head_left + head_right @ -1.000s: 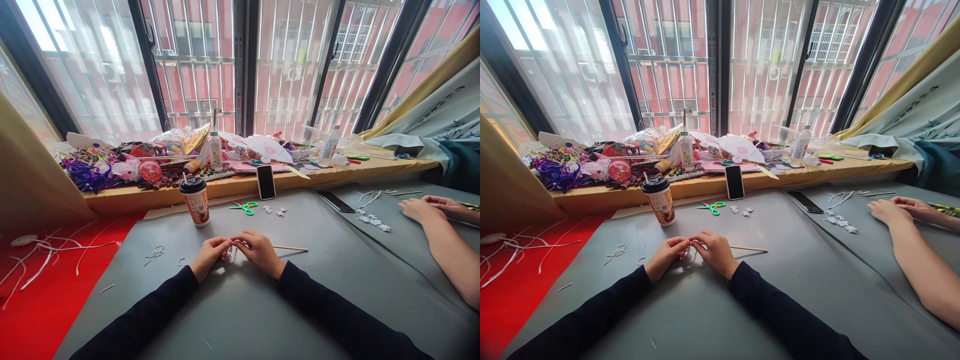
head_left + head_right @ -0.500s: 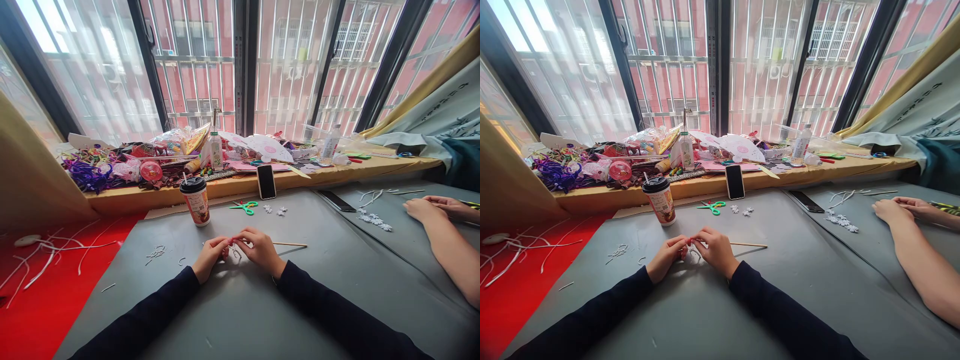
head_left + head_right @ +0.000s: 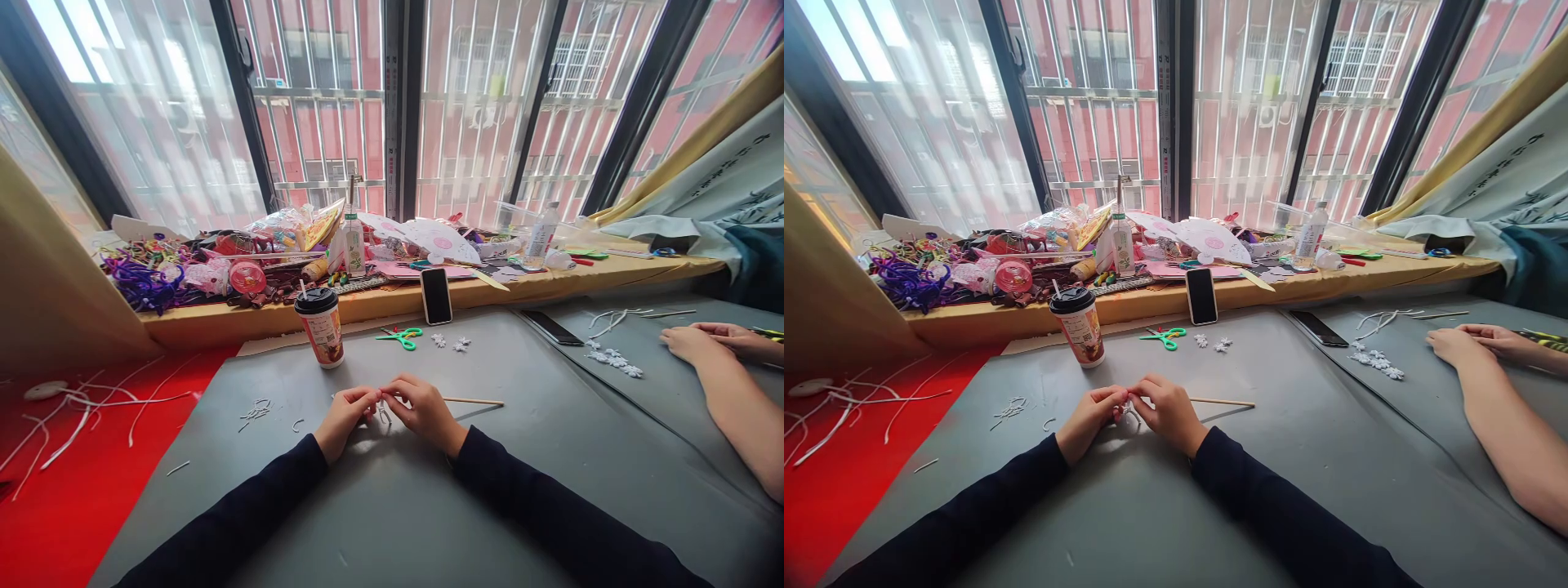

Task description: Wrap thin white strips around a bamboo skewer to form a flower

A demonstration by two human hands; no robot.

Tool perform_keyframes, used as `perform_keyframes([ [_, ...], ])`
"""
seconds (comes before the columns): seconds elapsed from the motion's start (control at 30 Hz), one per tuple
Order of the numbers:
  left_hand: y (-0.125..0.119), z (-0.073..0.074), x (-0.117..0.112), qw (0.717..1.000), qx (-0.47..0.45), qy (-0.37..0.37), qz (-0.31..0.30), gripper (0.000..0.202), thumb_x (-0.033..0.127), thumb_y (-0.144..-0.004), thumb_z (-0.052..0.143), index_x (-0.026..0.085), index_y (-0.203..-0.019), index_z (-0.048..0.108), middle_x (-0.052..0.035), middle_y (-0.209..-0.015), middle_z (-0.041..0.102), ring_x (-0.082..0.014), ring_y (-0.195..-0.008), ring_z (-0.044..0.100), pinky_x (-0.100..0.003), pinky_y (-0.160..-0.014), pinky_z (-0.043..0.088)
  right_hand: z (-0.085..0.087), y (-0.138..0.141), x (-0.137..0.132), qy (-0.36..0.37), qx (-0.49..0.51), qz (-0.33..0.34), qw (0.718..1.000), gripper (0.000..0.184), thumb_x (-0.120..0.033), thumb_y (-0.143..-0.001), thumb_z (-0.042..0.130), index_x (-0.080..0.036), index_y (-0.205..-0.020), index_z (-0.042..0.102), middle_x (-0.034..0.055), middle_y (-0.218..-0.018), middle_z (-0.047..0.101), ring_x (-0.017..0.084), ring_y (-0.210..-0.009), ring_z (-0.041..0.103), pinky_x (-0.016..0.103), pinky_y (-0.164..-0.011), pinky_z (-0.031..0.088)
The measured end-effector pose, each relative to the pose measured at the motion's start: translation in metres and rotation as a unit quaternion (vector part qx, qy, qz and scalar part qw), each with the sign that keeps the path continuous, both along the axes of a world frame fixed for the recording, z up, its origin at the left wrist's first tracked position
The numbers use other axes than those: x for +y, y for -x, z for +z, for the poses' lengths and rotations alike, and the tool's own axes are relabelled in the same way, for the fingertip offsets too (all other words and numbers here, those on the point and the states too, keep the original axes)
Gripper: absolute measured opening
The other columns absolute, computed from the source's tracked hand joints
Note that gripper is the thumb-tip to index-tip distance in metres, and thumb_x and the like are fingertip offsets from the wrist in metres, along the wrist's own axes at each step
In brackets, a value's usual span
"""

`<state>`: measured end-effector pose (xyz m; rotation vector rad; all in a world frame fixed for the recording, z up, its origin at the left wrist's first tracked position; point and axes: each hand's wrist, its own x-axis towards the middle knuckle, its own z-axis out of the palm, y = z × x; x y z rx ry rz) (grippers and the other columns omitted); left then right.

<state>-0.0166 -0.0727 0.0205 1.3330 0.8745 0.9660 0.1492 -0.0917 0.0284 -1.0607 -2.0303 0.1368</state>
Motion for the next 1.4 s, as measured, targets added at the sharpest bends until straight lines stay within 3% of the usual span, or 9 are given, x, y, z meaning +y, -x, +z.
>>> perform_keyframes([
  [0.23, 0.0041, 0.0012, 0.0039, 0.997, -0.050, 0.041, -0.042, 0.026, 0.034, -0.070, 0.063, 0.010, -0.080, 0.064, 0.0003, -0.062, 0.046, -0.0063, -0.056, 0.039, -0.020, -0.054, 0.033, 0.0003, -0.0005, 0.0010, 0.003, -0.017, -0.015, 1.000, 0.025, -0.036, -0.087, 0.042, -0.021, -0.096, 0.059, 0.0023, -0.081, 0.062, 0.011, -0.071, 0.055, 0.021, -0.063, 0.038],
  [0.57, 0.0031, 0.0071, 0.0035, 0.990, -0.111, 0.092, 0.007, 0.028, 0.035, -0.065, 0.066, 0.011, -0.077, 0.061, -0.0013, -0.070, 0.050, -0.0060, -0.055, 0.041, -0.021, -0.052, 0.034, -0.0005, -0.0048, 0.0018, -0.003, -0.062, -0.060, 0.996, 0.027, -0.038, -0.088, 0.037, -0.022, -0.090, 0.060, 0.0019, -0.085, 0.065, 0.010, -0.069, 0.058, 0.020, -0.058, 0.035],
  [1.0, 0.0014, 0.0021, 0.0007, 0.999, -0.006, -0.006, -0.037, 0.031, 0.041, -0.070, 0.060, 0.011, -0.078, 0.061, 0.0001, -0.065, 0.049, -0.0063, -0.054, 0.039, -0.020, -0.054, 0.032, -0.0003, -0.0025, -0.0027, -0.024, -0.077, -0.036, 0.996, 0.027, -0.039, -0.088, 0.038, -0.024, -0.096, 0.060, 0.0007, -0.085, 0.063, 0.009, -0.067, 0.056, 0.020, -0.058, 0.033],
  [1.17, 0.0029, -0.0001, 0.0019, 1.000, 0.011, -0.012, -0.014, 0.032, 0.043, -0.069, 0.060, 0.011, -0.076, 0.061, -0.0002, -0.062, 0.050, -0.0075, -0.053, 0.039, -0.021, -0.054, 0.031, -0.0017, -0.0038, -0.0014, -0.025, -0.092, -0.034, 0.995, 0.030, -0.040, -0.088, 0.037, -0.027, -0.100, 0.060, 0.0003, -0.077, 0.060, 0.008, -0.060, 0.051, 0.020, -0.055, 0.031],
  [1.4, 0.0015, 0.0076, -0.0015, 0.997, 0.047, -0.060, 0.010, 0.031, 0.043, -0.072, 0.056, 0.013, -0.064, 0.061, 0.0020, -0.056, 0.045, -0.0079, -0.053, 0.037, -0.021, -0.053, 0.029, -0.0030, -0.0066, 0.0020, -0.040, -0.090, -0.034, 0.995, 0.030, -0.037, -0.089, 0.036, -0.029, -0.101, 0.062, 0.0004, -0.072, 0.057, 0.007, -0.059, 0.050, 0.019, -0.054, 0.031],
])
